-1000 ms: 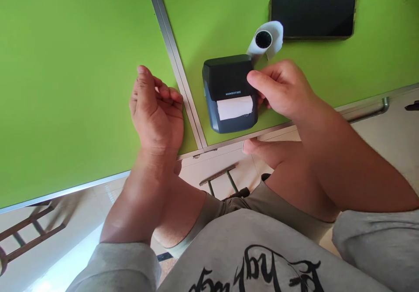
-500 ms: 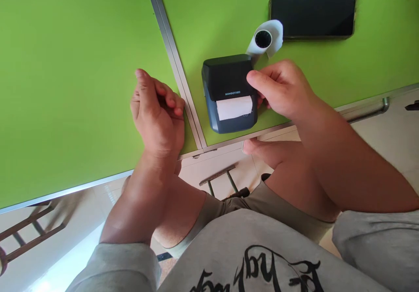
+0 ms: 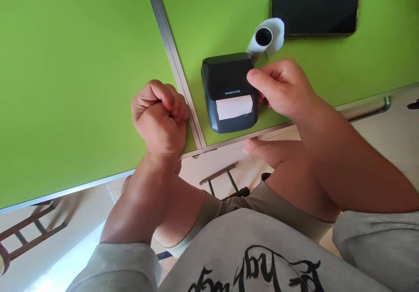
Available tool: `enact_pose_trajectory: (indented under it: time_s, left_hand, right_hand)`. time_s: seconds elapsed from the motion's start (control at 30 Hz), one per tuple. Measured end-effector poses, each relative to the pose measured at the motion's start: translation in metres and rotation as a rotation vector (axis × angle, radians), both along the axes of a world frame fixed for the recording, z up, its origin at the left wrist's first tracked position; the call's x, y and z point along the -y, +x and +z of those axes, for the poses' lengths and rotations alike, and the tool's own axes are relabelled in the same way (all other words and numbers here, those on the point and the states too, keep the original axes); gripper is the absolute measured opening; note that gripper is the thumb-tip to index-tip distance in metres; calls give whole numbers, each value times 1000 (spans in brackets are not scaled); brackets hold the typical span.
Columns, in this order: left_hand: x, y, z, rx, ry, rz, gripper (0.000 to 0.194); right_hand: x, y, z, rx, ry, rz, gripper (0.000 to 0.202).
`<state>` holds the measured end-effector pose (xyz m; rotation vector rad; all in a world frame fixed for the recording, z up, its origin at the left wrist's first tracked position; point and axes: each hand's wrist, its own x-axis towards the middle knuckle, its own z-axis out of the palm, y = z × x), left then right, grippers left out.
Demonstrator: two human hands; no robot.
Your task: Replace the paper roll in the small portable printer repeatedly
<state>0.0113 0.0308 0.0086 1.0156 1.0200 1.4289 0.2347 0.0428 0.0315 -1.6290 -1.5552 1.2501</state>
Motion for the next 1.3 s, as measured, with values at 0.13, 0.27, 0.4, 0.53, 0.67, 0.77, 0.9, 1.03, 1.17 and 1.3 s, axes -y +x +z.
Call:
enact_pose_trajectory:
  time_s: [0.13,0.27,0.4,0.53,0.67,0.77,0.9,1.03,1.17,1.3]
  left_hand:
    - [3,1,6,33,7,-16,31]
    - [6,6,9,-6,44,110,24]
    - [5,7,0,-114,202,170,51]
    - [5,6,-7,-357,486,218,71]
    - [11,7,-7,-384,465,200,57]
    - [15,8,-6,-382,423,224,45]
    - [16,6,-6,-546,401,240,42]
    - [14,4,-6,-631,388,214,49]
    - [13,1,-6,-622,471,126,41]
    - [22,-2,-6,-841,491,-6,45]
  right_hand:
    - [0,0,1,4,9,3,56]
    - [-1,0,0,29,6,8,58]
    - [-1,1,-4,18,44,20,59]
    - [-2,2,-7,29,70,32,59]
    - [-2,2,-7,45,64,48,58]
    - [-2,2,-6,30,68,36,57]
    - [-2,1,-4,37,66,29,58]
    - [-1,1,-3,56,44,50,58]
    - [-3,1,-5,52,58,32,58]
    - [-4,1,-6,53,70,39,55]
